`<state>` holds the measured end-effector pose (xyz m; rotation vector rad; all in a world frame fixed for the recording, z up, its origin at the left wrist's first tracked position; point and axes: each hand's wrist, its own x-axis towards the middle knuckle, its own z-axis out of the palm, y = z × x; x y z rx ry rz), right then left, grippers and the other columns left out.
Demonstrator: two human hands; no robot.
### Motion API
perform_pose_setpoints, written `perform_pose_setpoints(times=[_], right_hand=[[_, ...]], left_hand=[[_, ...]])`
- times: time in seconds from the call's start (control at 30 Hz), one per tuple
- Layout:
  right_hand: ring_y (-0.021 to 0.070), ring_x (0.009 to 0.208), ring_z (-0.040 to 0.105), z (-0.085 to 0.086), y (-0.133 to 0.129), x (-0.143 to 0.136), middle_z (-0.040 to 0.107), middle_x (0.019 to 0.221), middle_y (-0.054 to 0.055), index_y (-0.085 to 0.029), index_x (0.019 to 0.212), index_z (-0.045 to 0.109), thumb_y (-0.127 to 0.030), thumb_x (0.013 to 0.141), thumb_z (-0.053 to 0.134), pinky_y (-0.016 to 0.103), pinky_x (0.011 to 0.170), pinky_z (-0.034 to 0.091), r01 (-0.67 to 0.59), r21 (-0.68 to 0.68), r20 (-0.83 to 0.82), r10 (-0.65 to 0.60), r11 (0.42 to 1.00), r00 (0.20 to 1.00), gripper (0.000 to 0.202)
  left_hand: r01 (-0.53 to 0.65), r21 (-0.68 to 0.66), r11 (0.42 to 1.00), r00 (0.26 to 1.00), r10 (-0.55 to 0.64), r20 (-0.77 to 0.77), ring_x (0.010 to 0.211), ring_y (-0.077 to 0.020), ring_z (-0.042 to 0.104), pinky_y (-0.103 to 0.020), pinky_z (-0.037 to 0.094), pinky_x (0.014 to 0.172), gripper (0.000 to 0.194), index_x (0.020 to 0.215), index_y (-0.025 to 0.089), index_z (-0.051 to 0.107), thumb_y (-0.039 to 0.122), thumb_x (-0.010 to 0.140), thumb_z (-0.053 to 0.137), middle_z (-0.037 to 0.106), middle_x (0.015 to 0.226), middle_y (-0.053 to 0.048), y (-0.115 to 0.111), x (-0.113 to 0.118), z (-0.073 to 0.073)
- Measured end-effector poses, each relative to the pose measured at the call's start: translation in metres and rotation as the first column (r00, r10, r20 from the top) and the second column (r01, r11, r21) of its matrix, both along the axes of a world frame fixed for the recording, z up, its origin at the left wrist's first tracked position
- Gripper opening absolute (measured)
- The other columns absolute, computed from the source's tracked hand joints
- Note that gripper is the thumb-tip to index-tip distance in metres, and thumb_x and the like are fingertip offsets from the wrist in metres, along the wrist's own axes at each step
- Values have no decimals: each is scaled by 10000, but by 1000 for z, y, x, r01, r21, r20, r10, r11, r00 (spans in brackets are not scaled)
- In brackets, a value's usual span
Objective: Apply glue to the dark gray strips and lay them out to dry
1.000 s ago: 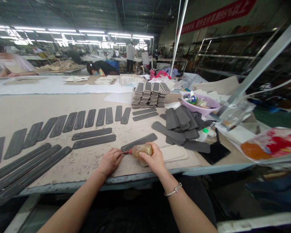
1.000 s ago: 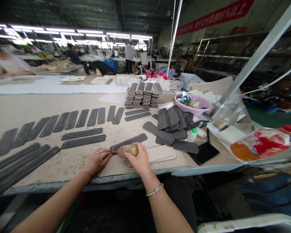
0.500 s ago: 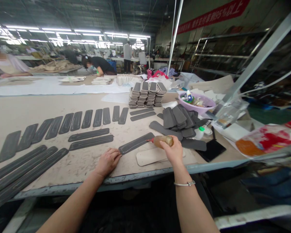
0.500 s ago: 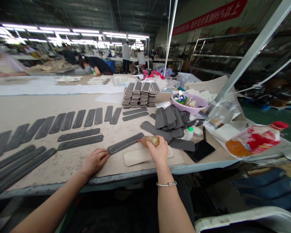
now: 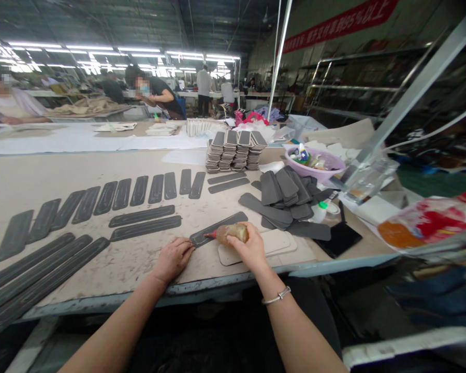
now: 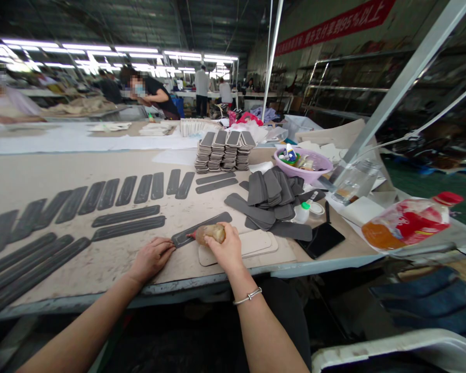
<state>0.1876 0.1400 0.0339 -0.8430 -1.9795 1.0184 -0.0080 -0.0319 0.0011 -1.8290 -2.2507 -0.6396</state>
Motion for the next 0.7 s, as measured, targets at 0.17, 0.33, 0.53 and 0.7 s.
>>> perform_pose_setpoints(times=[0.17,0.33,0.53,0.7], right_hand=[[233,891,545,6,26,18,569,938,58,-207,1034,565,-402,666,662,357,814,436,221,60,70,-225,973,972,428],[245,909,530,8,48,37,566,949,62,-213,1040,569,-432,651,663,360,820,415,369,108,73,-378,923,923,456],[250,931,520,7,54,38,563,977,81,-191,1058,555,-469,662,652,360,836,404,462,77,14,-464,884,886,494],[257,921,523,6,55,36,561,964,79,-204,1056,562,-464,649,657,376,848,398,451,68,66,-455,890,888,492]], left_hand=[[5,-3,1000,1000,-5,-5,894,-198,570,-367,469,855,230,843,182,652,296,889,457,662,927,-66,0,-1,-1],[12,-2,1000,1000,-12,-15,894,-193,567,-356,462,867,223,848,176,648,295,890,464,657,934,-69,0,-3,-4],[5,-5,1000,1000,-5,-1,907,-192,568,-352,453,881,214,858,176,647,294,887,472,658,940,-67,0,-3,-4],[2,-6,1000,1000,-2,-2,894,-193,571,-355,455,872,224,842,177,648,310,884,473,659,928,-68,0,-2,-2]])
